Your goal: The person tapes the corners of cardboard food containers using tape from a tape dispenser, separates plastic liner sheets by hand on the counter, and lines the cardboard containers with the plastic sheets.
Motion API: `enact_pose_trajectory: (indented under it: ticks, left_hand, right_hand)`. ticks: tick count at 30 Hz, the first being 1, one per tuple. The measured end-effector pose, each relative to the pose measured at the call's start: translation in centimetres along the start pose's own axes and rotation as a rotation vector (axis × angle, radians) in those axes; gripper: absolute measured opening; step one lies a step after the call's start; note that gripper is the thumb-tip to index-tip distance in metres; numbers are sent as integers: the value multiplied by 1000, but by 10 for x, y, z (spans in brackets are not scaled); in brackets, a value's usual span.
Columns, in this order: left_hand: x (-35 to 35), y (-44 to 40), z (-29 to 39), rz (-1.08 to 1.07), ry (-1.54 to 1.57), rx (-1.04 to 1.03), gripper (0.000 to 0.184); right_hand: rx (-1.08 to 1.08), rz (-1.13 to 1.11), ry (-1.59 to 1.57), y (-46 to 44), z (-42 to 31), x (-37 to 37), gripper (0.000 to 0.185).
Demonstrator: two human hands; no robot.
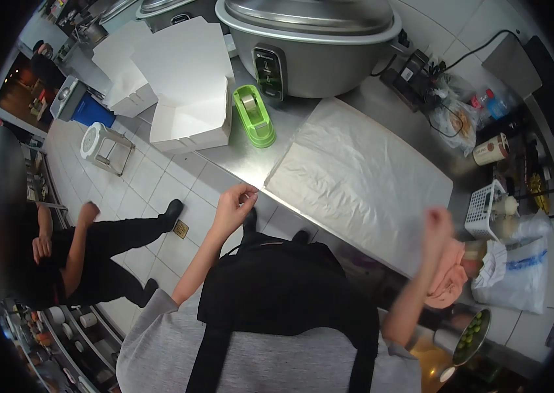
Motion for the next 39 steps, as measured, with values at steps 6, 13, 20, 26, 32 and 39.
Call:
enact_pose_trajectory:
  ticks: [6, 13, 20, 26, 32, 39]
  left_hand:
    - [-4, 3, 13, -7, 13, -5, 19]
    - [13, 13, 7, -9, 10, -3, 18]
    - [20, 5, 0, -53, 5, 5, 19]
    - [11, -11, 14, -100, 6, -67, 18]
    - [-1, -28, 23, -101, 38, -110, 17]
    - [-25, -34, 63, -117, -97, -361, 21]
  right_hand:
    - [543, -552, -317, -6, -228, -200, 13]
    - [536, -652, -208, 9, -245, -250, 20]
    - [398, -590, -422, -6, -230, -252, 10]
    - [78, -695, -508, -11, -206, -256, 12]
    - [-126, -675, -633, -13, -187, -254, 11]
    - [-412, -533, -1005, -3, -166, -238, 15]
Point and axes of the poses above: each hand's wrist, its own y-axis away from the middle knuckle, its own x-axis out of the back of the hand, z = x × y, the point moved 6 cm from there along -y, towards the middle knuckle, and after that the axes turned 10 degrees about x, right-handed, at the moved point
